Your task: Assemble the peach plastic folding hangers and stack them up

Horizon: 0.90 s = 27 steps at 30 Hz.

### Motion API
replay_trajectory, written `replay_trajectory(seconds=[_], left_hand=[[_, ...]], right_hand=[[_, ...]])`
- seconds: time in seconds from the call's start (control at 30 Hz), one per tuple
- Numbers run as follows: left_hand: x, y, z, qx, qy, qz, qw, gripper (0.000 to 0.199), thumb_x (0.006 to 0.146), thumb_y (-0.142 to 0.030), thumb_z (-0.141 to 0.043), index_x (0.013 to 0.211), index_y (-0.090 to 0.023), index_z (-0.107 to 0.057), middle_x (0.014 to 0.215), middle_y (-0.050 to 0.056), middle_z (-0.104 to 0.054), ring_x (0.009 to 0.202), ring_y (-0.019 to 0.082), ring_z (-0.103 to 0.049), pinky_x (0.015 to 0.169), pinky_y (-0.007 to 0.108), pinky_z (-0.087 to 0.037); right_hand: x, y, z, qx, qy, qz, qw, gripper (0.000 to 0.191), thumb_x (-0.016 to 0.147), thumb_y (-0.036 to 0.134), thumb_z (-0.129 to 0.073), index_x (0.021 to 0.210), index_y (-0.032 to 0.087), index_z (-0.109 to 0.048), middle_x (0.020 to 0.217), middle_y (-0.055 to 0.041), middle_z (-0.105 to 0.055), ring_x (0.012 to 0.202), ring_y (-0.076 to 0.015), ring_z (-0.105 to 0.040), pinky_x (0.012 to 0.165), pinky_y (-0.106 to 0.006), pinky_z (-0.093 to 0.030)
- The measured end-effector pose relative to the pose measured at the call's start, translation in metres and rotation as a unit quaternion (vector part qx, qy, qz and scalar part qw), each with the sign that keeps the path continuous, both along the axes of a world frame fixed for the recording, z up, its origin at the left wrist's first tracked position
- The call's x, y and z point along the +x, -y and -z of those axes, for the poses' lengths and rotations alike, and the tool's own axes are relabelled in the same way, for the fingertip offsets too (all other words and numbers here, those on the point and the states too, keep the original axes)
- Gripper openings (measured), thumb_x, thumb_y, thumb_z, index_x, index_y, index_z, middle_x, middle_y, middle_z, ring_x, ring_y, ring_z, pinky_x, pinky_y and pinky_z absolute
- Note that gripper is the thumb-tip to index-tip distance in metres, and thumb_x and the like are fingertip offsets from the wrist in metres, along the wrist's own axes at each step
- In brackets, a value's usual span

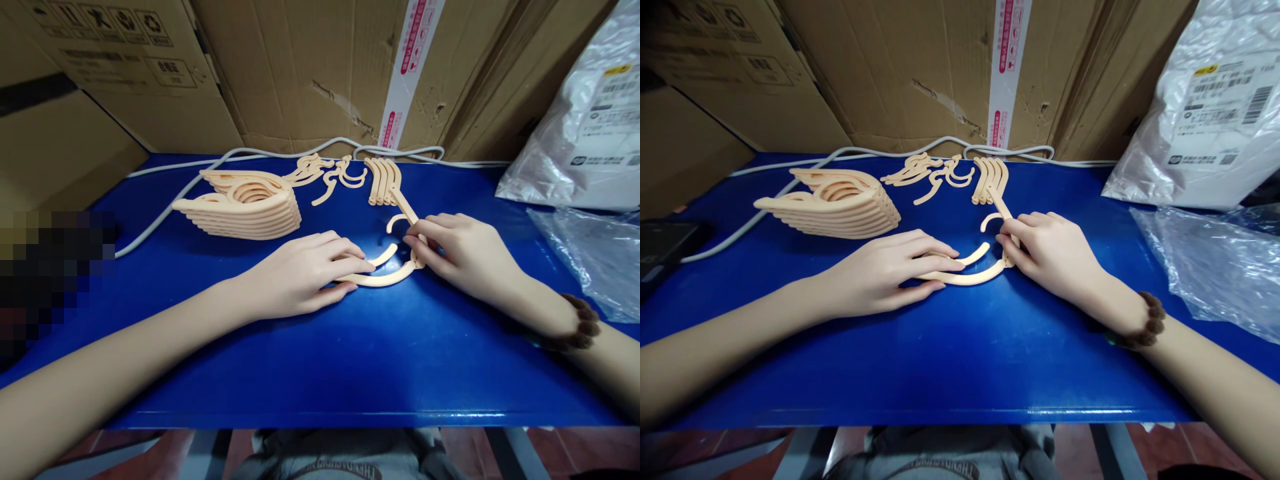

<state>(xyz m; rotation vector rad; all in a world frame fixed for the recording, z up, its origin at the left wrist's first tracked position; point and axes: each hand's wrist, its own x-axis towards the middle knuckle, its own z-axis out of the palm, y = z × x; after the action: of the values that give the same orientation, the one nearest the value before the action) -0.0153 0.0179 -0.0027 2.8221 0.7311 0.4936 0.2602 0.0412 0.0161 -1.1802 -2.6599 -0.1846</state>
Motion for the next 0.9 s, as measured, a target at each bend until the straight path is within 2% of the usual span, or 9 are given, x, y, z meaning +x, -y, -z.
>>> replay_trajectory(seconds=[0.23, 0.5, 0.63, 0.7, 0.77, 0.83, 0.9], left_hand=[[0.0032, 0.0012, -0.0001, 0.027, -0.004, -0.008, 1.000, 0.030, 0.100, -0.022, -0.045, 0.127, -0.018, -0.057, 0.124, 0.007, -0.062, 0.107, 0.019, -0.057, 0.091, 0.032, -0.045], [0.0014, -0.0034, 0.0034, 0.085, 0.003, -0.075, 0.994, 0.030, 0.100, -0.026, -0.046, 0.127, -0.017, -0.055, 0.123, 0.008, -0.062, 0.108, 0.022, -0.057, 0.091, 0.034, -0.046], [0.0004, -0.0038, 0.0035, 0.115, 0.011, -0.103, 0.988, 0.029, 0.098, -0.019, -0.047, 0.126, -0.017, -0.054, 0.123, 0.008, -0.061, 0.108, 0.022, -0.056, 0.089, 0.034, -0.046], [0.0007, -0.0031, 0.0025, 0.130, 0.008, -0.120, 0.984, 0.023, 0.097, -0.016, -0.048, 0.118, -0.017, -0.056, 0.116, 0.008, -0.062, 0.102, 0.022, -0.057, 0.085, 0.033, -0.046], [0.0013, -0.0024, 0.0015, 0.144, -0.003, -0.142, 0.979, 0.012, 0.097, -0.018, -0.047, 0.103, -0.016, -0.058, 0.100, 0.007, -0.063, 0.090, 0.020, -0.057, 0.076, 0.032, -0.045], [0.0018, -0.0019, 0.0012, 0.151, -0.012, -0.155, 0.976, 0.012, 0.097, -0.020, -0.046, 0.089, -0.017, -0.055, 0.086, 0.004, -0.060, 0.079, 0.019, -0.055, 0.067, 0.030, -0.042], [0.0020, -0.0021, 0.0015, 0.140, -0.016, -0.155, 0.978, 0.014, 0.096, -0.022, -0.047, 0.083, -0.018, -0.052, 0.079, 0.003, -0.058, 0.075, 0.018, -0.053, 0.064, 0.030, -0.039]], right_hand=[[-0.0017, 0.0002, 0.0012, -0.003, -0.001, -0.002, 1.000, 0.025, 0.098, 0.032, -0.044, 0.086, 0.019, -0.063, 0.076, -0.0033, -0.064, 0.068, -0.0181, -0.057, 0.063, -0.028, -0.037], [-0.0016, 0.0019, -0.0007, -0.017, -0.017, -0.018, 1.000, 0.017, 0.094, 0.026, -0.047, 0.096, 0.020, -0.063, 0.077, -0.0025, -0.065, 0.067, -0.0173, -0.058, 0.062, -0.028, -0.038], [-0.0021, 0.0039, -0.0008, -0.025, -0.018, -0.035, 0.999, 0.016, 0.094, 0.026, -0.046, 0.096, 0.021, -0.061, 0.081, -0.0038, -0.066, 0.071, -0.0179, -0.060, 0.066, -0.029, -0.040], [-0.0027, 0.0048, -0.0007, -0.030, -0.020, -0.050, 0.998, 0.017, 0.095, 0.027, -0.045, 0.093, 0.020, -0.061, 0.080, -0.0041, -0.066, 0.071, -0.0179, -0.060, 0.067, -0.029, -0.041], [-0.0035, 0.0058, -0.0009, -0.039, -0.021, -0.069, 0.997, 0.018, 0.096, 0.028, -0.044, 0.092, 0.019, -0.060, 0.080, -0.0042, -0.066, 0.072, -0.0177, -0.059, 0.067, -0.030, -0.040], [-0.0047, 0.0071, -0.0013, -0.050, -0.021, -0.094, 0.994, 0.020, 0.098, 0.028, -0.043, 0.095, 0.019, -0.060, 0.080, -0.0045, -0.065, 0.073, -0.0174, -0.058, 0.068, -0.030, -0.040], [-0.0062, 0.0087, -0.0016, -0.059, -0.024, -0.120, 0.991, 0.021, 0.099, 0.028, -0.043, 0.099, 0.019, -0.061, 0.083, -0.0049, -0.065, 0.072, -0.0168, -0.057, 0.068, -0.030, -0.039]])
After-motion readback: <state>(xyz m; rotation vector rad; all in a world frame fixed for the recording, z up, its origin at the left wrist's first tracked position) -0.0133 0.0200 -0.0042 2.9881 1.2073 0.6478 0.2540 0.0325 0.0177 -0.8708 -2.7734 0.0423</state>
